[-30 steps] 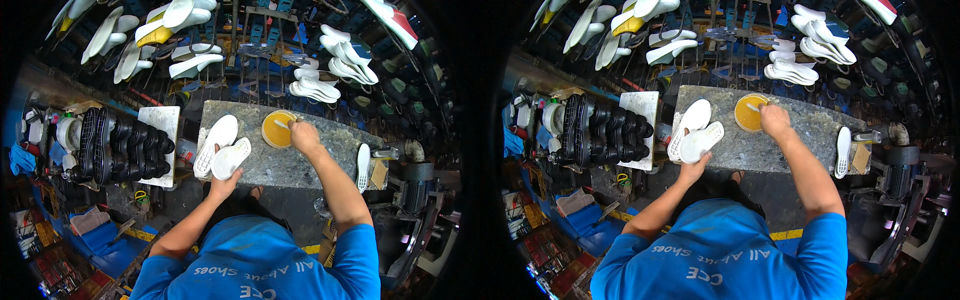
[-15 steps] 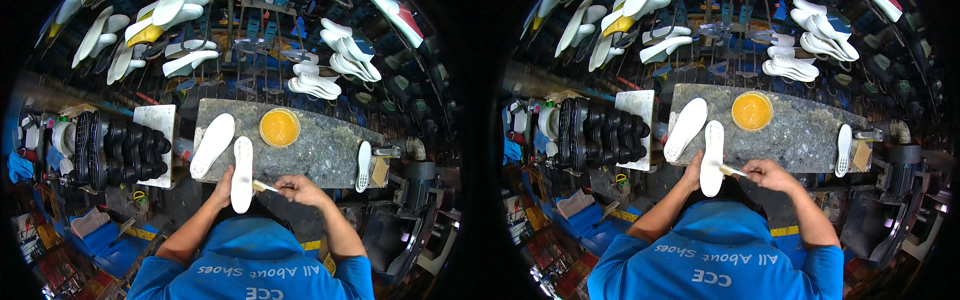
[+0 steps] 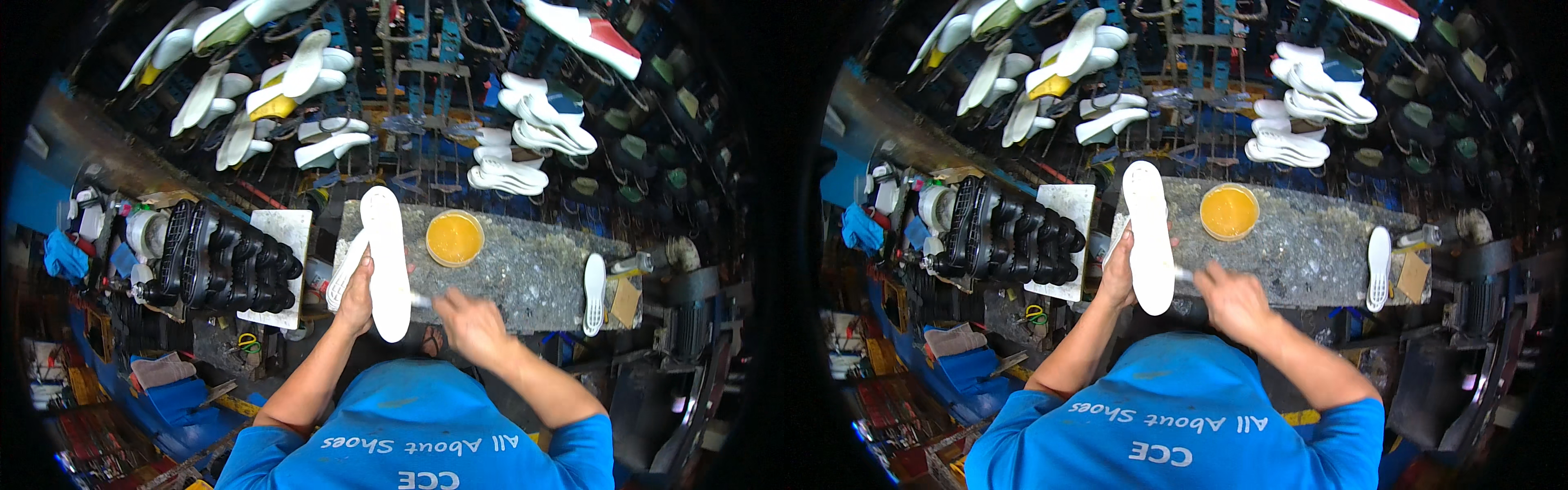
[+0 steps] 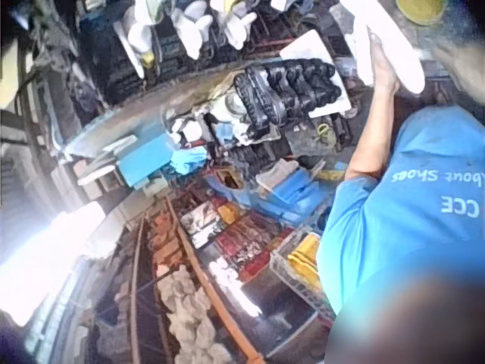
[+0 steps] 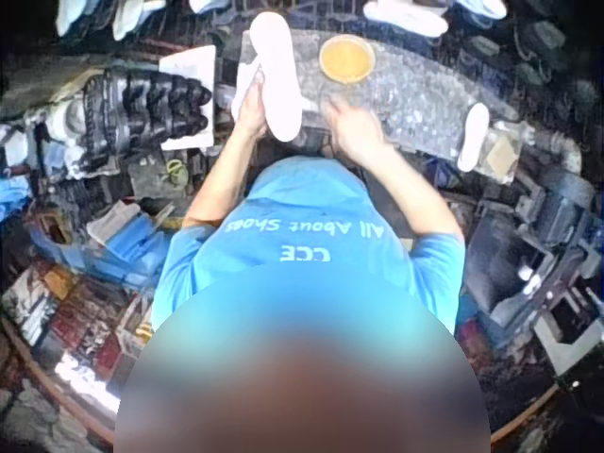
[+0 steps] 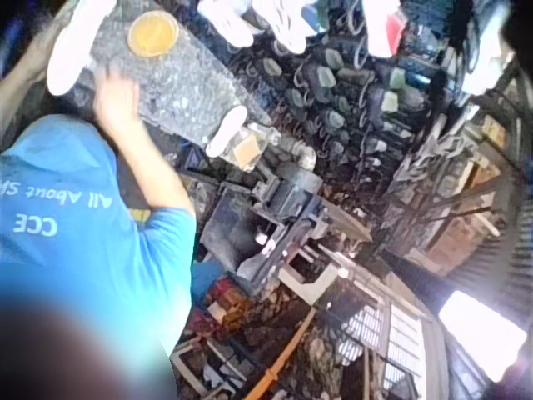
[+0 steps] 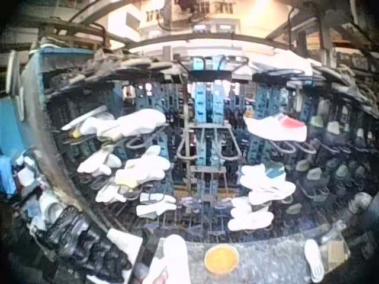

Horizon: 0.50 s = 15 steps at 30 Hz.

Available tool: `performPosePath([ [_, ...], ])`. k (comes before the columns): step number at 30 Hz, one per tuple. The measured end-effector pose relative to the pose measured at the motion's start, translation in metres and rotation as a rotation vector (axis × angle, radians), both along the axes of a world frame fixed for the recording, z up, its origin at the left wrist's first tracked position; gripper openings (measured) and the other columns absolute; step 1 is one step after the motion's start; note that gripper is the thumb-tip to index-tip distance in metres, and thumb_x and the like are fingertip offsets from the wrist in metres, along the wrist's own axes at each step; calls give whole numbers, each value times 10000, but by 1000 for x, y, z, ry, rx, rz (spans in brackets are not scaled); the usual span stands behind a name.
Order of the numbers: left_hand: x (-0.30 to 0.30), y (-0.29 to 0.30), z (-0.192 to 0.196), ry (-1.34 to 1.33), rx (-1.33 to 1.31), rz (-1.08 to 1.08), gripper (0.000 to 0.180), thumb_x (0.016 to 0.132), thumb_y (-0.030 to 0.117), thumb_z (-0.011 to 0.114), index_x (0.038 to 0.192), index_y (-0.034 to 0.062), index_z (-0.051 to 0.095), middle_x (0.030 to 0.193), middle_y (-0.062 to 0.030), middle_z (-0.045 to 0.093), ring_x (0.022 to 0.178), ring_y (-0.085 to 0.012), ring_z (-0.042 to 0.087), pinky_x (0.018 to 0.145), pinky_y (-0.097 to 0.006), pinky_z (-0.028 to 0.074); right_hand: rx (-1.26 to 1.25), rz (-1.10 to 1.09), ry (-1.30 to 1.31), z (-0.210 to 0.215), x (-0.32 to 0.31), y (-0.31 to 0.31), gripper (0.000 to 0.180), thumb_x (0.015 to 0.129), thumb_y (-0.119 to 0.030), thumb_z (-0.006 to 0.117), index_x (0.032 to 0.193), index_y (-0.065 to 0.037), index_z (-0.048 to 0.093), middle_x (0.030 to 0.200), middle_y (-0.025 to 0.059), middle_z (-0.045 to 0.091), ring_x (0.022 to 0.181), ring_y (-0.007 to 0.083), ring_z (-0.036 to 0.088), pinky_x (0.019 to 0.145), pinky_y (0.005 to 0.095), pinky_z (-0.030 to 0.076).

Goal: The person repeatedly picks white shoe insoles from a rack, applies a yellow substance with a brush, and returns them to the rack. The process is continuous and repetitive, with the person handling each insole individually.

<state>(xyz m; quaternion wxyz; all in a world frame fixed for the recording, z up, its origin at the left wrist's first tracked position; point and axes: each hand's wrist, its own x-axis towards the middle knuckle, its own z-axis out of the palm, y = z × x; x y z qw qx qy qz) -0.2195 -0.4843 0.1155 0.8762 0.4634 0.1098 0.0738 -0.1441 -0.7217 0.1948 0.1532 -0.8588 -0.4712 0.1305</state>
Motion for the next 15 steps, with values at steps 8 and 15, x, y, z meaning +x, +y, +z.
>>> performPosePath([
  [8, 5, -14, 51, -121, 38, -98, 800, 1170, 642, 475, 1712, 57, 410, 1596, -184, 642, 1299, -352, 752, 1071, -471, 629, 519, -113, -193, 26, 79, 39, 243, 982, -29, 694, 1223, -57, 709, 1041, 176, 698, 843, 448, 753, 703, 568, 615],
  [15, 14, 20, 60, -223, -153, 26, 752, 1202, 588, 442, 1801, 163, 280, 1731, -210, 504, 1475, -427, 617, 1108, -637, 609, 321, 61, -198, 3, 17, 8, 371, 919, -67, 784, 1282, -92, 712, 1116, 141, 686, 962, 360, 797, 765, 537, 653],
])
